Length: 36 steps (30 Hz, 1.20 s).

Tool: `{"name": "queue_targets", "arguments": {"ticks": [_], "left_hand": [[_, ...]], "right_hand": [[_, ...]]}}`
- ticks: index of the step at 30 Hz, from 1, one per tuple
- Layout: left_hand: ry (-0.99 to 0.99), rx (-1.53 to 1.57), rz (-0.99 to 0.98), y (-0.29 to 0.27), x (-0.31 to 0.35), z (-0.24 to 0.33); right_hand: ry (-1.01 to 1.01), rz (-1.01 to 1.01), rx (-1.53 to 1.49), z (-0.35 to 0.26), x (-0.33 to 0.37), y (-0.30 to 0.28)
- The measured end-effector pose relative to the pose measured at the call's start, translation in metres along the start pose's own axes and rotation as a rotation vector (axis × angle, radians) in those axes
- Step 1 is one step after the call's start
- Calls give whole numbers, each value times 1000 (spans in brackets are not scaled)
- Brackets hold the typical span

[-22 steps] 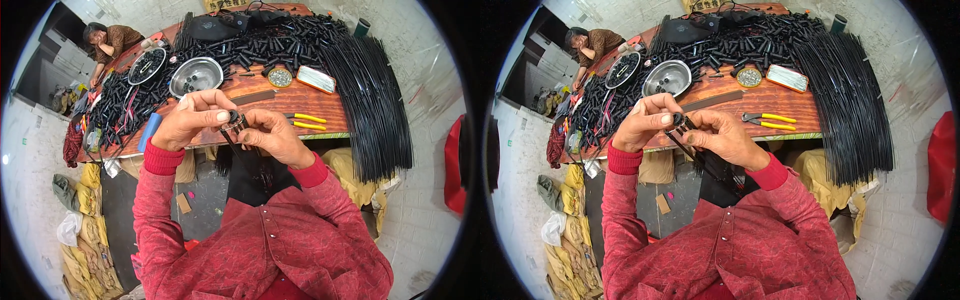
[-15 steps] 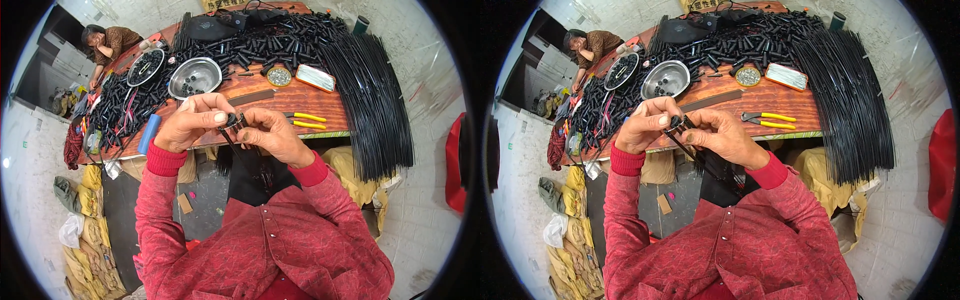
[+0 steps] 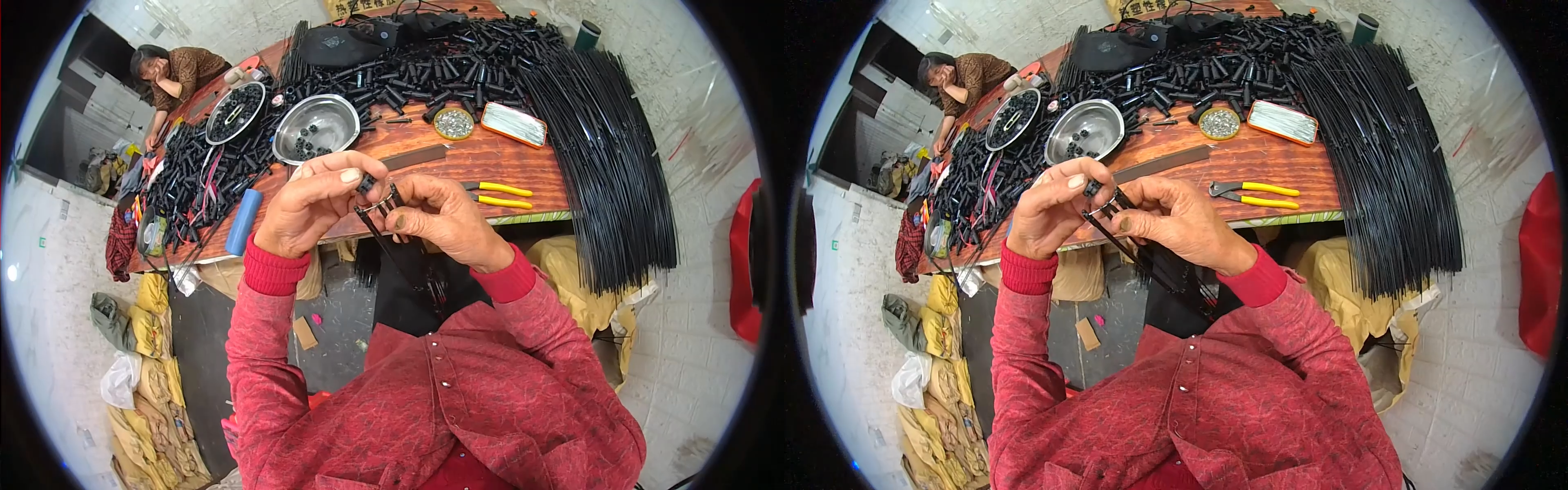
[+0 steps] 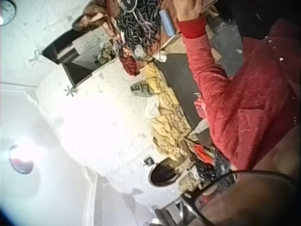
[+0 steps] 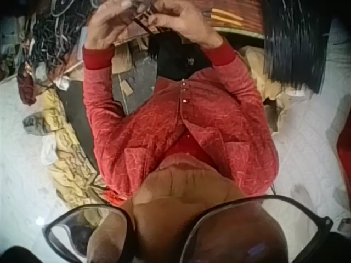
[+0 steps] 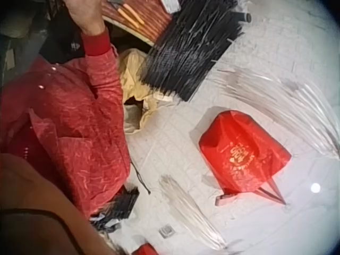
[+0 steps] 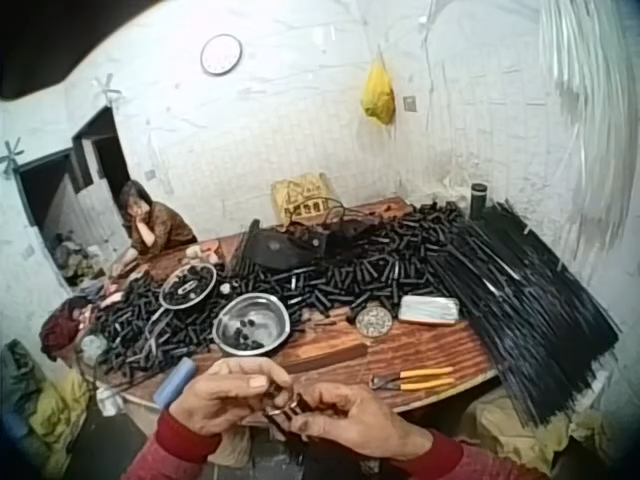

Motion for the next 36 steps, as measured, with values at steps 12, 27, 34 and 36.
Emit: {"name": "queue_targets", "arguments": {"ticks": [12,27,34,36], "left_hand": [[-8,-39,10,-9,-2,-6],[15,14,89,6,-1,-10],[69,42,195,12,1,-14],[80,45,206,13,1,-15]], "right_hand": [[1,-18,-27,-1,2,-2],[-13,9,5,-5,3,-4],[9,54,72,-1,3,-7],[4,55,86,-3,3,-6]]}}
Point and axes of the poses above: each hand's wrist, its own x-axis away from the middle knuckle, its own y-axis out of the palm, z = x × y, the point moved 3 cm from there along -x, towards the middle knuckle, and after that the axes turned 1 degree about -x, right-handed, at the moved point
